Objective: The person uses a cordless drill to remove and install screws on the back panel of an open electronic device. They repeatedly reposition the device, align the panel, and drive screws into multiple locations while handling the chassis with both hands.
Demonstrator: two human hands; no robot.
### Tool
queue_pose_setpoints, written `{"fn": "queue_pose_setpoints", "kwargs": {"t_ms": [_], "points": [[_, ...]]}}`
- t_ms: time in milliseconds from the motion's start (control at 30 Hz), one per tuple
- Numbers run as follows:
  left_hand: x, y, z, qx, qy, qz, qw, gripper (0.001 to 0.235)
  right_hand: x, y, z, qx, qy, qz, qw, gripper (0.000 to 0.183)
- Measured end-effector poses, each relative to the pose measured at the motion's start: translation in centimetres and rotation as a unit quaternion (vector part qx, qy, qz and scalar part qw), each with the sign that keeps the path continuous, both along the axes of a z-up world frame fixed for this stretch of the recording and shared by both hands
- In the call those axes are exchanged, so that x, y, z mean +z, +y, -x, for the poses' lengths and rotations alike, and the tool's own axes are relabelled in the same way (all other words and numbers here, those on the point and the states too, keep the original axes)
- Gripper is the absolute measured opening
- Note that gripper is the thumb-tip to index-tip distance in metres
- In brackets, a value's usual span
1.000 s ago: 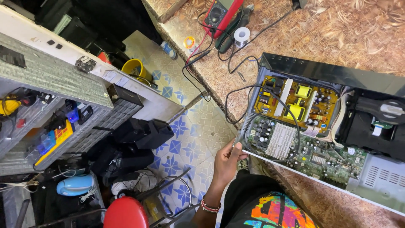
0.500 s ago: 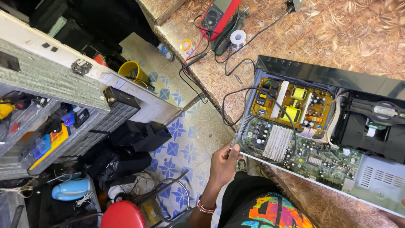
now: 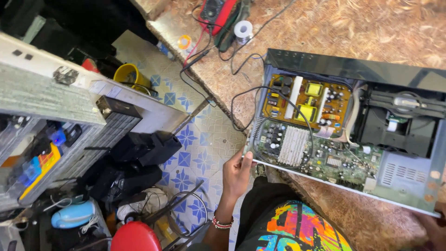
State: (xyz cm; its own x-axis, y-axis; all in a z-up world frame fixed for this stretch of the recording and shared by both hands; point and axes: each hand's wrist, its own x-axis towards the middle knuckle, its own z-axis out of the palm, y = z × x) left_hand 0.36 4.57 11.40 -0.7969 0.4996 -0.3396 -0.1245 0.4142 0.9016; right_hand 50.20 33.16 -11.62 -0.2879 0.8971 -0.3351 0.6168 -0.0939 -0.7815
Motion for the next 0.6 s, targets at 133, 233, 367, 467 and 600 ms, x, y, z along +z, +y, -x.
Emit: {"fn": "queue_pose_setpoints", "kwargs": {"t_ms": [133, 233, 367, 467, 600], "points": [[0.6, -0.3, 0.0, -0.059, 0.026, 0.035, 0.997, 0.069, 7.5, -2.1, 3.4, 0.023, -0.073, -0.075, 0.994, 0.021], [-0.1, -0.3, -0.3, -0.065, 0.035, 0.042, 0.996, 0.073, 15.8, -3.1, 7.2, 0.168, -0.241, -0.285, 0.912, 0.032], [-0.3, -0.2, -0.4, -0.036, 0.041, 0.030, 0.998, 0.068, 19.5, -3.4, 9.2, 0.283, -0.276, -0.425, 0.814, 0.027], [0.3, 0.3, -0.9, -0.029, 0.025, 0.024, 0.999, 0.067, 21.2, -3.4, 9.9, 0.297, -0.223, -0.414, 0.831, 0.027], [-1.3, 0.0, -0.7, 0.027, -0.035, -0.033, 0.998, 0.061, 22.1, -3.1, 10.5, 0.297, -0.125, -0.396, 0.860, 0.019]]}}
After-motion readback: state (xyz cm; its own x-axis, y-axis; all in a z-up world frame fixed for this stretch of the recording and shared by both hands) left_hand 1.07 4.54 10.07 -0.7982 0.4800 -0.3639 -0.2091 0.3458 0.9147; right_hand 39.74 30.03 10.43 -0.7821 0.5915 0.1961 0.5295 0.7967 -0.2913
